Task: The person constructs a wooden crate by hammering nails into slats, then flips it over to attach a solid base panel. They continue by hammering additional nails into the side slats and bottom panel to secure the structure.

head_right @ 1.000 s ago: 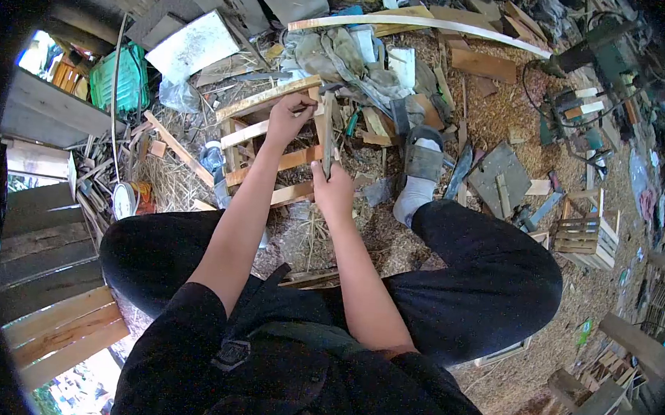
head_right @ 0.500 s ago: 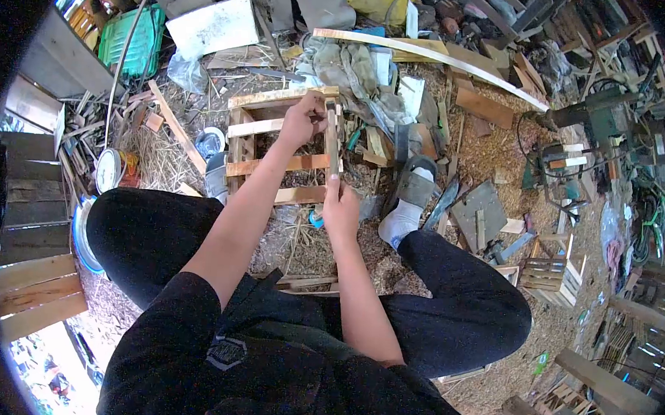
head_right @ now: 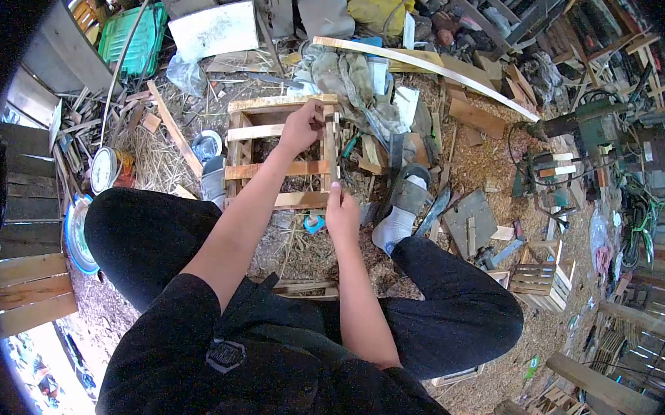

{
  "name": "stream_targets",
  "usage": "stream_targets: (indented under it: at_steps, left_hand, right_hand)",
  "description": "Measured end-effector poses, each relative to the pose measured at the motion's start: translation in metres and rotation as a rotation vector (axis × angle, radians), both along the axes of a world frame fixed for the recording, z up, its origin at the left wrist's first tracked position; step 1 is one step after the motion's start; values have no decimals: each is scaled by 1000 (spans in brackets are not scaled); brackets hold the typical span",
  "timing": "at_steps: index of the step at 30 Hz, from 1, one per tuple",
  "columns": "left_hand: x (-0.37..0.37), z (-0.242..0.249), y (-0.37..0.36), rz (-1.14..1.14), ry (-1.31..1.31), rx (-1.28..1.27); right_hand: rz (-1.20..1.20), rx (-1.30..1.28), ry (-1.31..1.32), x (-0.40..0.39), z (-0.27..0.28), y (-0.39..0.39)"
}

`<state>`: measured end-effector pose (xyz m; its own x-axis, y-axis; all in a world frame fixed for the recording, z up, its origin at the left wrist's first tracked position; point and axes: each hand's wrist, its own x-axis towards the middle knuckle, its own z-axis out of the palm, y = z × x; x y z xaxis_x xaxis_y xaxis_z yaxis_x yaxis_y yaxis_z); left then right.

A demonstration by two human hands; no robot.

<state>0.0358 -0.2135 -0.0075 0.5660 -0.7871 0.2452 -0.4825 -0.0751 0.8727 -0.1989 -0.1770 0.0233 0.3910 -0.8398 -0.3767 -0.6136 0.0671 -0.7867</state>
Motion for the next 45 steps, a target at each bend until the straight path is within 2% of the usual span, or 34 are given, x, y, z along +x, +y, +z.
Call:
stream_targets:
  at_steps: [1,3,6,7,9,12,13,15,17,19,21,22,24,27,28,30,33,34,35,36,37,39,41,43,45]
  left_hand:
    - [2,-5,-2,-1,-3,-3]
    - [3,-15,-4,-75,126,-178]
    - [7,-26,-7,-108,73,-227]
    - [5,-14,-5,-108,73,-229]
    - [0,2,0,-36,83,23]
    - [0,-1,-1,-22,45,2]
    - [5,-17,-5,-22,45,2]
    - [9,-34,-11,-146,234,-219]
    - [8,-33,-8,-122,163,-198]
    - [3,-11,-3,-103,87,-179]
    - [-1,3,2,-6,37,33]
    - [1,-6,-1,-7,36,33]
    - [3,-19,-5,-130,249,-215]
    - [5,-26,-6,-123,120,-235]
    - [3,-14,-4,-124,119,-236]
    - [-1,0,0,-16,62,5]
    - [0,-4,0,-29,70,-2]
    - [6,-20,-5,-27,72,-1]
    - [13,-45,-14,-74,143,-121]
    - [13,-42,-15,-121,213,-242]
    - [11,-39,-13,-120,214,-243]
    - [5,-23,-6,-72,56,-181]
    - [-1,-6,-2,-42,47,-113]
    - [3,-15,-5,-8,37,-43]
    - [7,-30,-9,-99,138,-183]
  right_hand:
    - [-1,-3,-3,0,4,1]
    - [-40,-27,-132,0,14,5]
    - [-74,-56,-212,2,15,5]
    - [-74,-57,-212,1,11,4]
    - [-46,-30,-76,-1,2,0]
    - [-118,-40,-131,-4,-8,4]
    - [-117,-40,-132,-2,-7,2]
    - [-121,-17,-299,-1,-4,1]
    - [-71,-77,-237,-2,3,2]
    - [-24,-138,-181,-1,7,1]
    - [21,-109,33,-2,7,2]
    - [20,-109,32,-1,4,1]
    - [-47,-41,-169,1,1,1]
    - [-65,-59,-273,2,9,3]
    - [-65,-61,-274,0,2,1]
    - [-5,-56,-75,-2,-9,-3]
    - [-41,-46,-114,-4,-11,2]
    - [-39,-45,-113,-2,-7,1]
    - [-38,-35,-154,0,-2,0]
    - [-38,-26,-194,0,-1,-1]
    - [-38,-27,-193,0,0,-1]
    - [-15,-114,-117,1,0,1]
    - [-21,-74,-72,-2,-2,0]
    - [-22,-30,-26,0,-1,1]
    - [-99,-13,-250,3,2,2]
